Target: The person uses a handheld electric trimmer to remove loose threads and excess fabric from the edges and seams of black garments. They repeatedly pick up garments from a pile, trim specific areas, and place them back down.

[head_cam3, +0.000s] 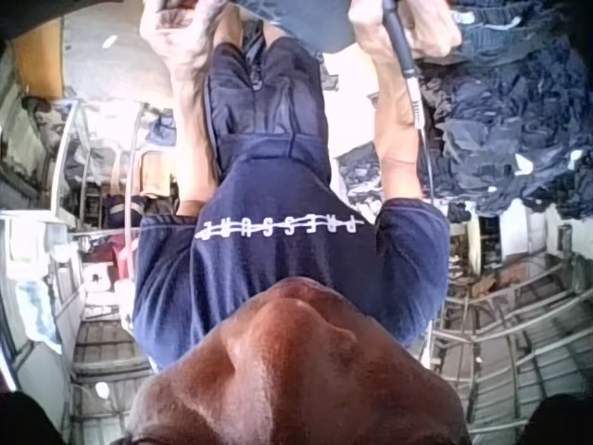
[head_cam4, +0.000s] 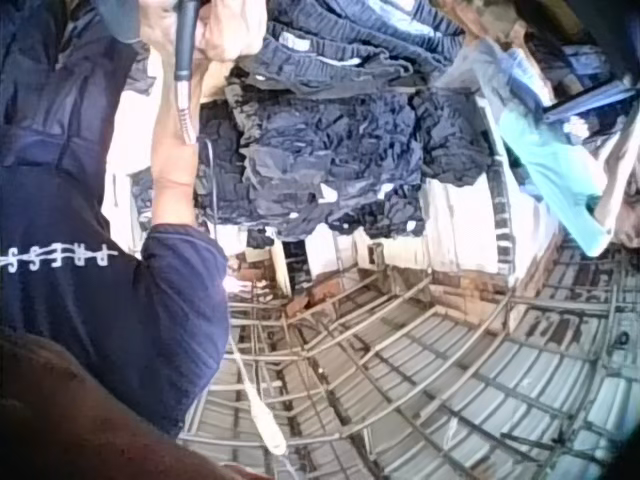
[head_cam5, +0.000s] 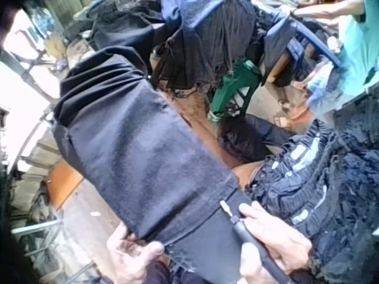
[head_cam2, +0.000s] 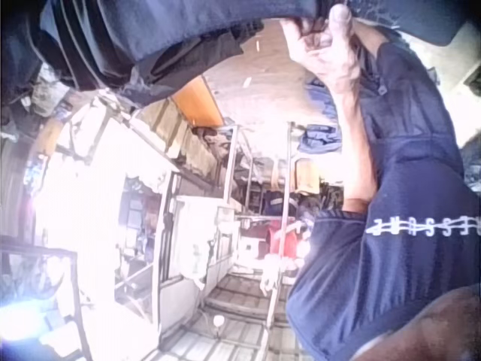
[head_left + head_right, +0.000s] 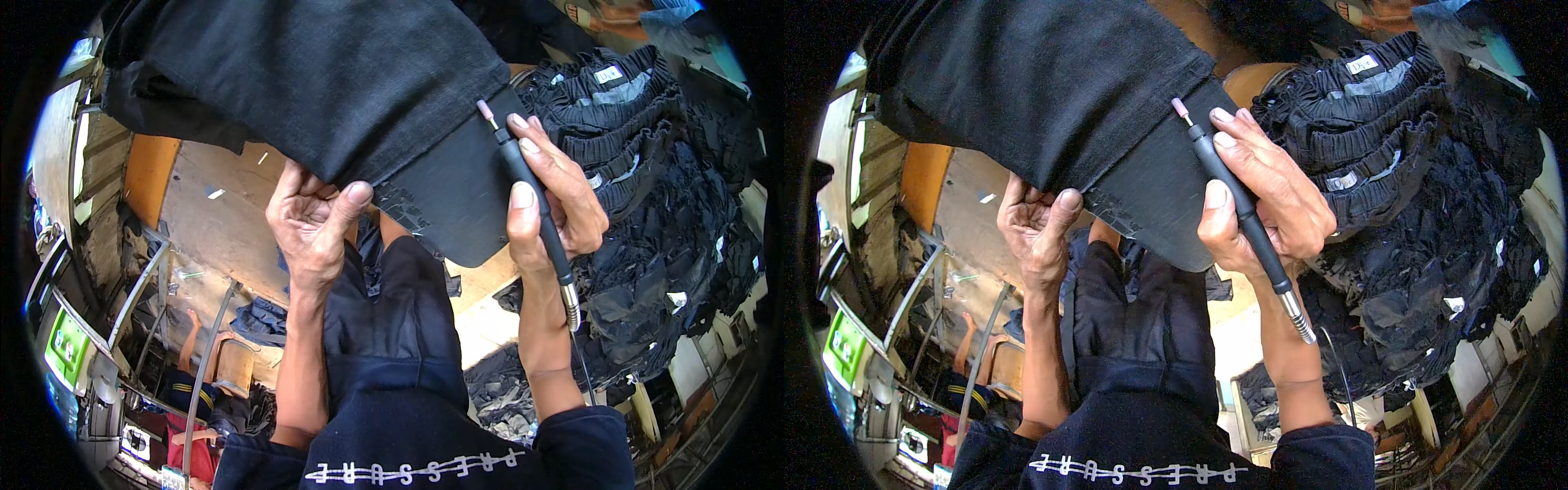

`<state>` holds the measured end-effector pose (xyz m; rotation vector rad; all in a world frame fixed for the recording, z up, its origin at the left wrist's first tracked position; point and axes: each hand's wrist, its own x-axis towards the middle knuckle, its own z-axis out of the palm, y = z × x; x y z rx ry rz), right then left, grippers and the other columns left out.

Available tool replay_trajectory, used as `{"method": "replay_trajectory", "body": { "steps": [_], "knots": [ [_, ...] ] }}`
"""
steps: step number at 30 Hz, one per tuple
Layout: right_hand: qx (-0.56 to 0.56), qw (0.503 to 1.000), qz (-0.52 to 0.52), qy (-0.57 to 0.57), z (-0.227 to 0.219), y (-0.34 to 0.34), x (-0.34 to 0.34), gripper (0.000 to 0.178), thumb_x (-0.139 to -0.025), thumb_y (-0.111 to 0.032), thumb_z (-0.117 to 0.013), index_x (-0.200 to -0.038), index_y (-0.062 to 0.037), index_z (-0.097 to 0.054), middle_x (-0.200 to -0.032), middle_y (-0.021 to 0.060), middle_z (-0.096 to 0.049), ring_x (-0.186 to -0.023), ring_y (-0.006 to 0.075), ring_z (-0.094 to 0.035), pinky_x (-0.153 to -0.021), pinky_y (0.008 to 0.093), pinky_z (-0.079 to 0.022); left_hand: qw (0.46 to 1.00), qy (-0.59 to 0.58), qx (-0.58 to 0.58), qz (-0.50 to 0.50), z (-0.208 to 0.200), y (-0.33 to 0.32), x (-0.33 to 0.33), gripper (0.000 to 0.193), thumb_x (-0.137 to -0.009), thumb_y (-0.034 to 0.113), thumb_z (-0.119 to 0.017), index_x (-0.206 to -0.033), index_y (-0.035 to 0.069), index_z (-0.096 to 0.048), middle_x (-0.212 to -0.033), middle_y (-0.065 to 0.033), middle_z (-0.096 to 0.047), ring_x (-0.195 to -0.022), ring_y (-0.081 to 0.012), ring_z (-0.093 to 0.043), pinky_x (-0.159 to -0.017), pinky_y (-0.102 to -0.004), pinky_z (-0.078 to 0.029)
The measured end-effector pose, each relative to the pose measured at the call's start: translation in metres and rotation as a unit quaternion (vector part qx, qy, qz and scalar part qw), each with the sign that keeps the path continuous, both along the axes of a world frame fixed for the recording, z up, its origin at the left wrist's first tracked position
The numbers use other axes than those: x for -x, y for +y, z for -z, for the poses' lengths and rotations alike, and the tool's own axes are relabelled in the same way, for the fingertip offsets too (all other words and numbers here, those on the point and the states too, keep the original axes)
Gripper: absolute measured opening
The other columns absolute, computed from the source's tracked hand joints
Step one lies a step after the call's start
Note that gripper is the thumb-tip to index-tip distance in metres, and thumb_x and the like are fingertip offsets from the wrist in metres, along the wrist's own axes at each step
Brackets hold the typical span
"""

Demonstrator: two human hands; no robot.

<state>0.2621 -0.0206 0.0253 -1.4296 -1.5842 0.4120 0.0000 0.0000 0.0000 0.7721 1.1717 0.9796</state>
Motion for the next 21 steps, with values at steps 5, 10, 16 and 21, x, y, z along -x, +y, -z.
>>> {"method": "replay_trajectory", "body": {
  "steps": [5,10,16,21],
  "knots": [
    [-0.005,1.0,0.019,0.003,0.0029,0.0015,-0.0012,0.034,-0.097,-0.011,-0.07,-0.125,0.0073,-0.074,-0.122,0.0316,-0.078,-0.12,0.0415,-0.077,-0.112,0.0583,-0.057,1.0,0.003,-0.007,-0.005,-0.0013,0.0003,-0.0031,0.069,-0.096,0.003,-0.086,-0.154,-0.01,-0.051,-0.129,-0.0173,-0.074,-0.111,-0.0158,-0.072,-0.097,-0.025,-0.058],
    [0.004,0.999,0.037,0.0,0.0039,0.0026,-0.001,0.035,-0.097,-0.013,-0.071,-0.125,0.0073,-0.074,-0.122,0.0316,-0.078,-0.122,0.0413,-0.076,-0.113,0.0581,-0.056,1.0,-0.005,-0.015,-0.006,-0.0009,0.0015,-0.0033,0.069,-0.096,0.004,-0.086,-0.153,-0.011,-0.051,-0.128,-0.0185,-0.074,-0.11,-0.0163,-0.073,-0.095,-0.0256,-0.06],
    [-0.001,1.0,0.026,0.002,0.0024,0.0005,-0.0011,0.034,-0.098,-0.012,-0.07,-0.126,0.0074,-0.073,-0.122,0.0324,-0.078,-0.122,0.0419,-0.076,-0.113,0.0587,-0.056,1.0,-0.007,-0.022,-0.01,-0.0006,0.0011,-0.0055,0.068,-0.096,0.004,-0.086,-0.152,-0.012,-0.051,-0.124,-0.0174,-0.074,-0.104,-0.0153,-0.073,-0.09,-0.026,-0.061],
    [-0.01,1.0,-0.004,0.003,0.0014,0.0009,-0.0007,0.034,-0.097,-0.01,-0.069,-0.125,0.0074,-0.073,-0.121,0.0324,-0.078,-0.12,0.0429,-0.076,-0.112,0.06,-0.056,1.0,-0.004,-0.014,-0.007,-0.0018,0.0017,-0.0034,0.069,-0.095,0.004,-0.087,-0.152,-0.012,-0.051,-0.124,-0.0172,-0.073,-0.104,-0.0149,-0.073,-0.09,-0.0255,-0.06]
  ]
}}
